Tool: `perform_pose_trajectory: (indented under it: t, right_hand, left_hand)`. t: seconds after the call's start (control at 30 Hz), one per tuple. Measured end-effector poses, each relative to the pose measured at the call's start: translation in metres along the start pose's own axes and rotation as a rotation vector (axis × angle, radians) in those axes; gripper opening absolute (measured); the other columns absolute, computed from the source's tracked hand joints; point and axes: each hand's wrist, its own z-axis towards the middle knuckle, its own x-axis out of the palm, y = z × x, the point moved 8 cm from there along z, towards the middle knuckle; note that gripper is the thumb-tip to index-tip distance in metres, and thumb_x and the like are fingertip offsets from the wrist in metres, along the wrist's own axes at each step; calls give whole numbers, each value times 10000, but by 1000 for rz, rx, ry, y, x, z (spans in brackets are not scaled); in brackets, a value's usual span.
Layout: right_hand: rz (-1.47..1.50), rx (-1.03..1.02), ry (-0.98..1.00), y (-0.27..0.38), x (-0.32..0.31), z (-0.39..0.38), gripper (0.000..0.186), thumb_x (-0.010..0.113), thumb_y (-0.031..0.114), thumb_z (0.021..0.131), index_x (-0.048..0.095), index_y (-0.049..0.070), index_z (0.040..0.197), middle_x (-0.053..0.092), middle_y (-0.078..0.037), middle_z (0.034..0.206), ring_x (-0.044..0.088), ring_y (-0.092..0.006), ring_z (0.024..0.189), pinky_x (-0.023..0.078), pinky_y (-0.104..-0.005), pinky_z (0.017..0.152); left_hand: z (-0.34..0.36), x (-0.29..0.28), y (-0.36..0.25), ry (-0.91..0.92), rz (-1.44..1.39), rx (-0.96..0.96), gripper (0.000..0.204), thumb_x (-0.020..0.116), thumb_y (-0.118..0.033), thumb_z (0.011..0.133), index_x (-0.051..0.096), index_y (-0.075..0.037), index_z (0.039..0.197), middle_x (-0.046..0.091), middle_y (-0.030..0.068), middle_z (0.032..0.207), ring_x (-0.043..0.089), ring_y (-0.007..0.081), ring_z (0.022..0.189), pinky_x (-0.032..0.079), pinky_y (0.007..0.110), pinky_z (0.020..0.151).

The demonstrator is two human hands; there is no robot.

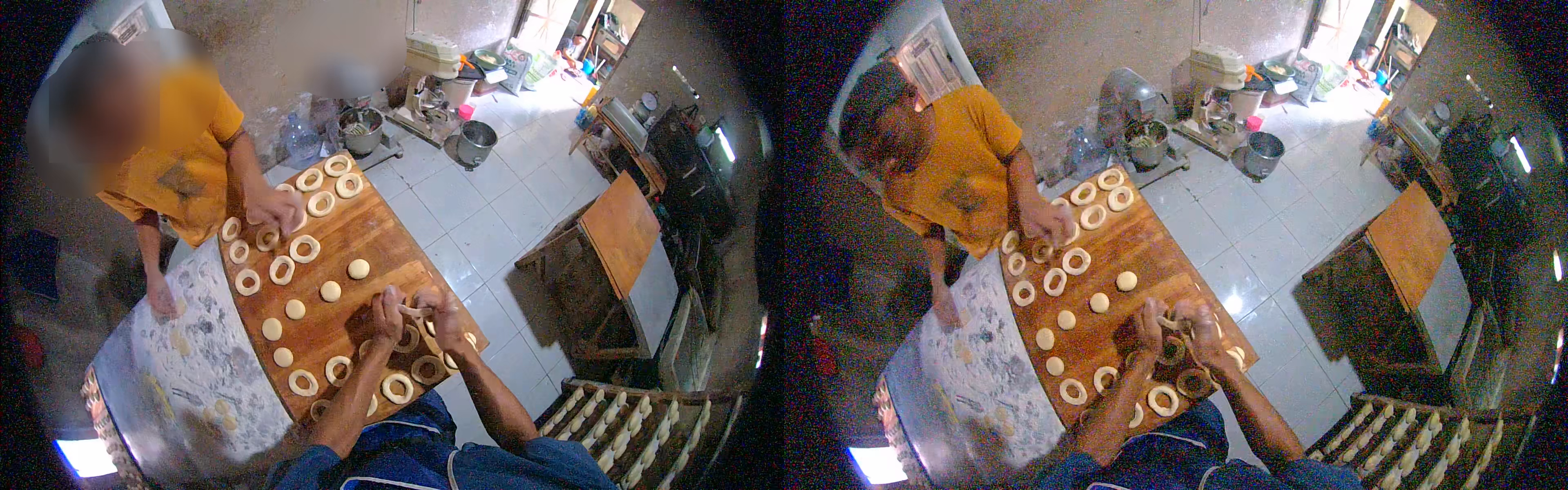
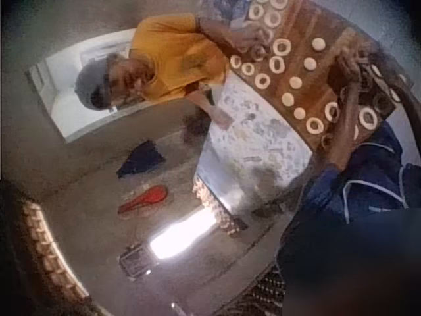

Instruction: The person shapes small dough balls into rings by hand and places them on a wooden board. A coworker performs the same task at the same table. The camera wearer also moves a completed board onto a multi-tiered rack.

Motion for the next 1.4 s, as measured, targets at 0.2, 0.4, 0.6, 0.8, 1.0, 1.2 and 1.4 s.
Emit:
perform_pose_trajectory:
  t: [0.2, 0.4, 0.6, 0.8, 1.0, 1.2, 1.4]
  right_hand:
    - [-379, 303, 38, 13, -38, 35, 343, 736, 173, 858, 591, -33, 1091, 620, -173, 883, 589, -265, 922, 491, -418, 802]
    - [-824, -38, -58, -30, -71, 29, 536, 757, 170, 815, 529, 25, 1278, 598, -211, 1031, 597, -381, 934, 491, -470, 813]
    - [-882, -30, -41, -38, -36, 54, 306, 558, 149, 958, 557, 37, 1243, 642, -170, 1033, 628, -316, 954, 502, -436, 824]
    - [-596, 18, -119, 23, -12, -2, 334, 630, 128, 943, 566, 53, 1262, 621, -87, 928, 605, -210, 841, 517, -351, 740]
    - [-538, -35, 92, 14, 59, -56, 369, 683, 119, 914, 568, 61, 1260, 625, -86, 1030, 558, -185, 922, 459, -323, 787]
    - [-444, 33, 444, 20, 211, -99, 393, 715, 84, 838, 589, 51, 1209, 629, -148, 1104, 596, -280, 1010, 489, -388, 865]
    - [-262, -78, 795, 30, 388, -160, 438, 717, 179, 901, 604, 14, 1291, 669, -195, 1166, 692, -251, 977, 569, -374, 822]
  left_hand:
    - [43, 33, -28, -24, 508, -584, 366, 382, -276, 1046, 604, -7, 935, 610, 215, 861, 571, 436, 850, 450, 470, 757]
    - [56, 46, -61, 251, 950, 16, 237, 598, -273, 954, 655, -55, 1025, 616, 164, 997, 584, 383, 989, 473, 472, 867]
    - [37, 31, -62, 234, 909, 75, 271, 677, -243, 893, 674, -103, 1126, 649, 143, 988, 600, 355, 1001, 487, 455, 898]
    - [-61, -100, -151, -63, 889, 210, 335, 716, -196, 843, 615, -71, 1137, 598, 148, 1120, 550, 359, 1099, 438, 481, 947]
    - [-234, -393, -204, -786, 1701, -270, 207, 693, -137, 831, 631, -18, 988, 637, 207, 1022, 588, 415, 976, 455, 503, 917]
    - [-277, -451, -163, -709, 1362, -276, 230, 696, -126, 874, 619, -18, 1062, 622, 192, 1061, 602, 385, 1012, 470, 467, 905]
    - [-256, -416, -161, -771, 306, -314, 259, 702, -151, 911, 720, -29, 1139, 697, 88, 1017, 628, 145, 928, 509, 320, 814]
